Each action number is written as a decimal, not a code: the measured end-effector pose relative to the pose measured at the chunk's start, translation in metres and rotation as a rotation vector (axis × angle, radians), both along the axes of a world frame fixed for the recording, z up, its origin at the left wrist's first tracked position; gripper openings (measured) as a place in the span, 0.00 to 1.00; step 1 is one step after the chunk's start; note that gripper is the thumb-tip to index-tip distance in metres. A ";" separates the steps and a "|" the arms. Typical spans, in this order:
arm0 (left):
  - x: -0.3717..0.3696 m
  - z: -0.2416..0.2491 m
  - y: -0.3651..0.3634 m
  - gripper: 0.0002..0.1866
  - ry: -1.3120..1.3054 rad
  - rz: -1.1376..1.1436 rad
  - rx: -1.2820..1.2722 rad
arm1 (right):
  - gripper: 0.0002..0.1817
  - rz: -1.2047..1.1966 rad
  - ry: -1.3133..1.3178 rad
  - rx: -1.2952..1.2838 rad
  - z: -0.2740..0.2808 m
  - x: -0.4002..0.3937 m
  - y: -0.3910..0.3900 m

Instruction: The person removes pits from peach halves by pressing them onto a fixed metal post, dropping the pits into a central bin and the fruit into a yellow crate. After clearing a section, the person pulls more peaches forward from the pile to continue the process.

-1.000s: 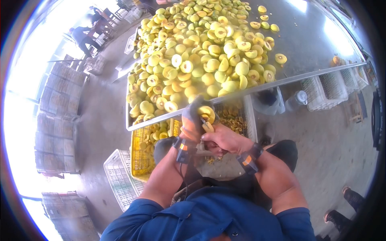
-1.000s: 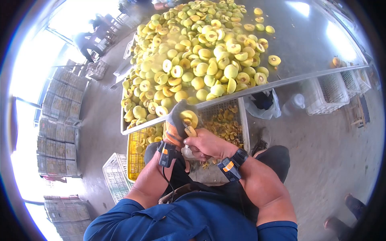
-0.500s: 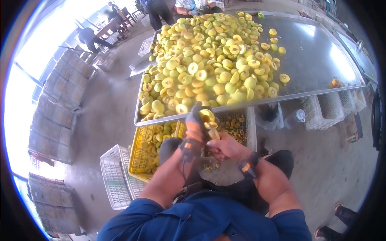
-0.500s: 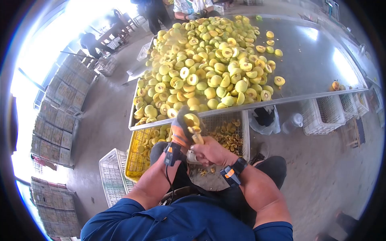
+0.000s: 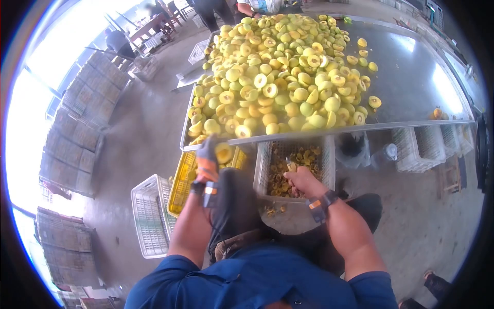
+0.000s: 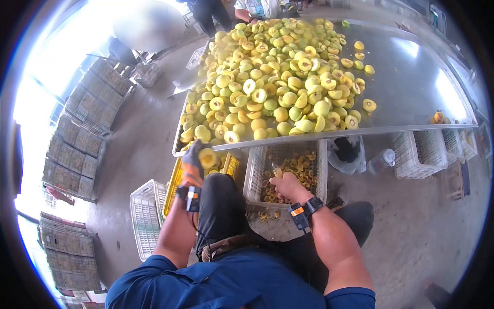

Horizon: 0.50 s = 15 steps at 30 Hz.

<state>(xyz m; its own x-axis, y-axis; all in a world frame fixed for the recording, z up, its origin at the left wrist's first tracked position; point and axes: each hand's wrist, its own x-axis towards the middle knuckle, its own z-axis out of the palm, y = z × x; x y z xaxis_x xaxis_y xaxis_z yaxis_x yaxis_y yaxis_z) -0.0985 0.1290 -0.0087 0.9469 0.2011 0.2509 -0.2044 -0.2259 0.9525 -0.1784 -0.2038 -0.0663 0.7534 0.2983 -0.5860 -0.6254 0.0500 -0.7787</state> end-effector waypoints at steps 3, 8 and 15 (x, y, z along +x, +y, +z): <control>-0.012 0.014 0.054 0.11 0.256 0.234 -0.409 | 0.14 0.012 -0.075 -0.045 0.014 0.002 0.001; -0.007 0.016 0.095 0.14 0.183 0.512 0.980 | 0.17 0.096 -0.255 -0.169 0.051 0.000 0.002; 0.072 0.021 -0.098 0.23 0.125 -0.122 0.929 | 0.19 0.069 -0.468 -0.294 0.031 0.012 0.009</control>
<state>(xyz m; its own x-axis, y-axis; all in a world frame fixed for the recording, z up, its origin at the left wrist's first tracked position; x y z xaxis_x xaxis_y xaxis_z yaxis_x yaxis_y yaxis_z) -0.0260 0.0308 0.0121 0.9790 -0.1305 0.1563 -0.1854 -0.8889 0.4189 -0.1664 -0.1944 -0.0352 0.9377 0.2310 -0.2594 -0.2035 -0.2399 -0.9492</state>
